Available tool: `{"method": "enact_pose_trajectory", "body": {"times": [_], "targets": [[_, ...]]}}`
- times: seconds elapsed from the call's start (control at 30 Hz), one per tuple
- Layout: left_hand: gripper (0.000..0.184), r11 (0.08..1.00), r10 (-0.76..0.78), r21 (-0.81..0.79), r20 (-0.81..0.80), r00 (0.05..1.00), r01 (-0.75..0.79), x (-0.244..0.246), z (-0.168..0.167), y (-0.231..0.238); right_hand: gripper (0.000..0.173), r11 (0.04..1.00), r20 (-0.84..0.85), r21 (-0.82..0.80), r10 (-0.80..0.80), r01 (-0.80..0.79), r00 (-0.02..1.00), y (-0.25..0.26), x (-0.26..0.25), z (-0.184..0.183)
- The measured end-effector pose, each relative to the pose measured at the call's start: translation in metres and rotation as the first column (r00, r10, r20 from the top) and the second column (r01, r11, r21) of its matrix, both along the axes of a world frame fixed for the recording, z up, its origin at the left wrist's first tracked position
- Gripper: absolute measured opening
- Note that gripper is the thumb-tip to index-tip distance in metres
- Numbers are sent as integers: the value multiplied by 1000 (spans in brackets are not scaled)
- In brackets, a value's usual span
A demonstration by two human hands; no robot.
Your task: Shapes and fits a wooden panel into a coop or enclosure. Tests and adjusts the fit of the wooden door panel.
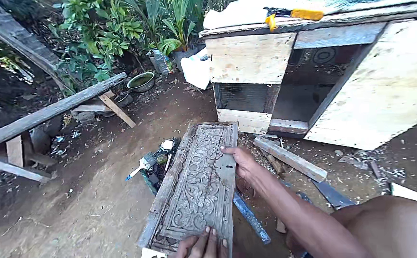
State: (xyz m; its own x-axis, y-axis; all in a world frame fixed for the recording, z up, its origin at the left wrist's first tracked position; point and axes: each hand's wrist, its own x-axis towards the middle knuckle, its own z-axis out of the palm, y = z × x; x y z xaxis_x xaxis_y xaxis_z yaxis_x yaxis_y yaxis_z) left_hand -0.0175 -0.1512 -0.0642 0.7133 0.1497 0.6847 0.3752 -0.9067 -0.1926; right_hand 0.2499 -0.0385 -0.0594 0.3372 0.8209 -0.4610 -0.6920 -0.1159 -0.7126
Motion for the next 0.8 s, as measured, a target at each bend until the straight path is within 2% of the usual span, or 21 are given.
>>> {"method": "enact_pose_trajectory", "body": {"times": [0.1, 0.17, 0.2, 0.27, 0.33, 0.37, 0.4, 0.43, 0.47, 0.5, 0.53, 0.57, 0.63, 0.7, 0.77, 0.8], "targets": [[28, 953, -120, -303, -370, 921, 2, 15, -17, 8, 55, 979, 68, 181, -107, 93, 992, -24, 41, 4], [46, 887, -227, -463, -445, 867, -6, 26, -10, 24, 54, 938, 152, 328, -169, 111, 974, -43, 65, 14], [49, 868, -226, -497, -398, 889, -2, 32, 2, 36, 56, 918, 209, 382, -194, 103, 959, -51, 76, 19], [56, 866, -81, -501, -164, 983, -12, 49, 30, 72, 59, 882, 304, 466, -232, 68, 924, -62, 94, 33], [82, 822, 115, -568, 115, 987, -30, 77, 59, 116, 61, 853, 346, 521, -254, 40, 903, -71, 104, 46], [95, 756, 192, -654, 190, 963, -21, 94, 75, 136, 61, 837, 352, 546, -268, 36, 897, -73, 107, 53], [99, 646, 230, -762, 239, 943, 35, 111, 89, 151, 61, 821, 356, 571, -283, 33, 891, -73, 109, 58], [92, 499, 224, -852, 303, 927, 158, 126, 98, 160, 61, 808, 369, 589, -295, 25, 881, -74, 111, 63], [75, 350, 201, -879, 408, 891, 323, 140, 101, 165, 60, 800, 400, 600, -303, 3, 865, -74, 114, 66], [54, 210, 195, -854, 514, 836, 476, 153, 99, 167, 62, 803, 459, 594, -300, -38, 836, -75, 119, 70], [44, 120, 195, -814, 581, 791, 568, 163, 92, 169, 63, 824, 556, 557, -279, -101, 783, -77, 128, 75], [41, 69, 202, -774, 629, 751, 630, 171, 80, 171, 66, 855, 686, 481, -229, -194, 691, -80, 142, 82], [43, 15, 210, -694, 706, 677, 720, 186, 59, 177, 75, 908, 904, 249, -93, -336, 418, -91, 177, 110], [45, 15, 202, -664, 734, 648, 748, 194, 44, 181, 77, 961, 982, 127, -88, -244, 165, -107, 202, 145], [47, 74, 161, -659, 748, 644, 748, 206, 43, 188, 74, 975, 966, 173, -196, -142, -170, -114, 214, 190], [47, 103, 127, -654, 756, 642, 749, 214, 42, 189, 72, 972, 918, 186, -224, -146, -327, -115, 213, 212]]}}
